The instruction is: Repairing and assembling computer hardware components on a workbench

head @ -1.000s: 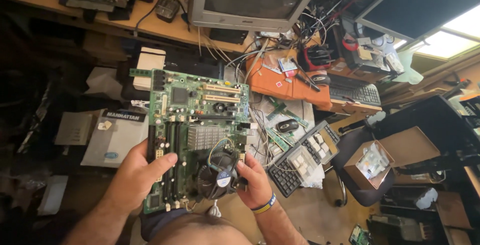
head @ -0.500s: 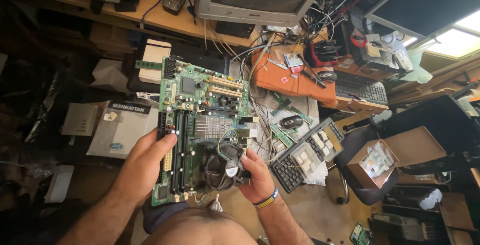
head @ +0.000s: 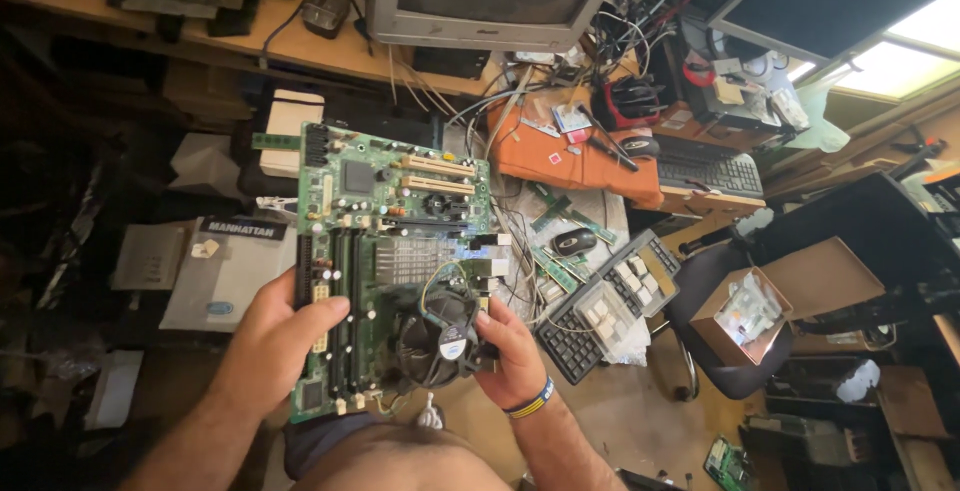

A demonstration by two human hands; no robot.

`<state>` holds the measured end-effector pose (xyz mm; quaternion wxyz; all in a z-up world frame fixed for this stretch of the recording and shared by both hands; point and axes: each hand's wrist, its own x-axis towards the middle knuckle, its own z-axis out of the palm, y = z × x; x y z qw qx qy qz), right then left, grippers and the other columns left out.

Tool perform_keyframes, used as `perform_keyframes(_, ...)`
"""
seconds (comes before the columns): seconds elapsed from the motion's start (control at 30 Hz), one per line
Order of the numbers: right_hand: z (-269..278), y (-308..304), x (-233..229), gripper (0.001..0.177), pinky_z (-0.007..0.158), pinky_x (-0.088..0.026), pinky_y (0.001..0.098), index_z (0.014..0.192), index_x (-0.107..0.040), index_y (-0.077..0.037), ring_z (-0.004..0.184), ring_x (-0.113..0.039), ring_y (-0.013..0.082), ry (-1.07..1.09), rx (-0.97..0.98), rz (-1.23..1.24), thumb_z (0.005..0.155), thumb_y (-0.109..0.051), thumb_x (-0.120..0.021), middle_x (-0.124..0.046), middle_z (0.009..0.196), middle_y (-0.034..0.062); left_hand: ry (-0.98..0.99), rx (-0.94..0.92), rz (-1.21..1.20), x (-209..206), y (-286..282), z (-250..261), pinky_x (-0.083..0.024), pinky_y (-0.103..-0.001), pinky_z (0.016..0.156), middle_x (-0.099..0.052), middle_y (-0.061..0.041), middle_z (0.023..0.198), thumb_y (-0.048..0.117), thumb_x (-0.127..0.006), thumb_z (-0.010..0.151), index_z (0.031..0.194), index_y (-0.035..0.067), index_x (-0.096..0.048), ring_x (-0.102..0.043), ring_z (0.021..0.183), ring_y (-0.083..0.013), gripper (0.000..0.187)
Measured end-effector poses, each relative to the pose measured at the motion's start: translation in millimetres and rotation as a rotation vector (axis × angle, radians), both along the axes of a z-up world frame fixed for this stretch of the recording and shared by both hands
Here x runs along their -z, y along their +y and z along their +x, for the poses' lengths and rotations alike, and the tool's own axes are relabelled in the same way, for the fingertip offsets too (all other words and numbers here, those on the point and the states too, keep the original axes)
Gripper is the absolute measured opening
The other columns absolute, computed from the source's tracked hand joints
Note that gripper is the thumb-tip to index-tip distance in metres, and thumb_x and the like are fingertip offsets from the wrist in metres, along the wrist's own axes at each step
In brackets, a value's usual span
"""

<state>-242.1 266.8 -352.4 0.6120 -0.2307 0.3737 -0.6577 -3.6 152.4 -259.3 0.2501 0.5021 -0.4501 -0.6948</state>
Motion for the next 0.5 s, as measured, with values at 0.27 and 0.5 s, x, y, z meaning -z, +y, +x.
perform_keyframes(0.27, 3.5, 0.9, -18.7, 0.050, 0.079, -0.058, 0.0361, 0.124, -0.060, 0.012, 0.095, -0.071, 0.0308, 0.009, 0.067, -0.020, 0.079, -0.010, -0.056, -0.072, 0.110, 0.0235, 0.154, -0.072, -0.012, 41.9, -0.2, 9.6, -0.058, -0.050, 0.072, -0.073, -0.019, 0.091, 0.008, -0.064, 0.083, 0.114, -0.003, -0.071, -0.071, 0.080, -0.0339, 0.034)
perform_keyframes(0.5, 5.3, 2.3, -30.0, 0.050, 0.064, -0.054, 0.0290, 0.122, -0.061, 0.008, 0.082, -0.069, 0.0220, 0.092, 0.104, -0.009, 0.076, -0.012, -0.064, -0.072, 0.100, 0.0163, 0.421, -0.160, -0.038, 75.9, -2.1, 23.1, -0.062, -0.053, 0.065, -0.075, -0.021, 0.093, 0.006, -0.066, 0.079, 0.115, -0.003, -0.069, -0.073, 0.075, -0.0389, 0.037)
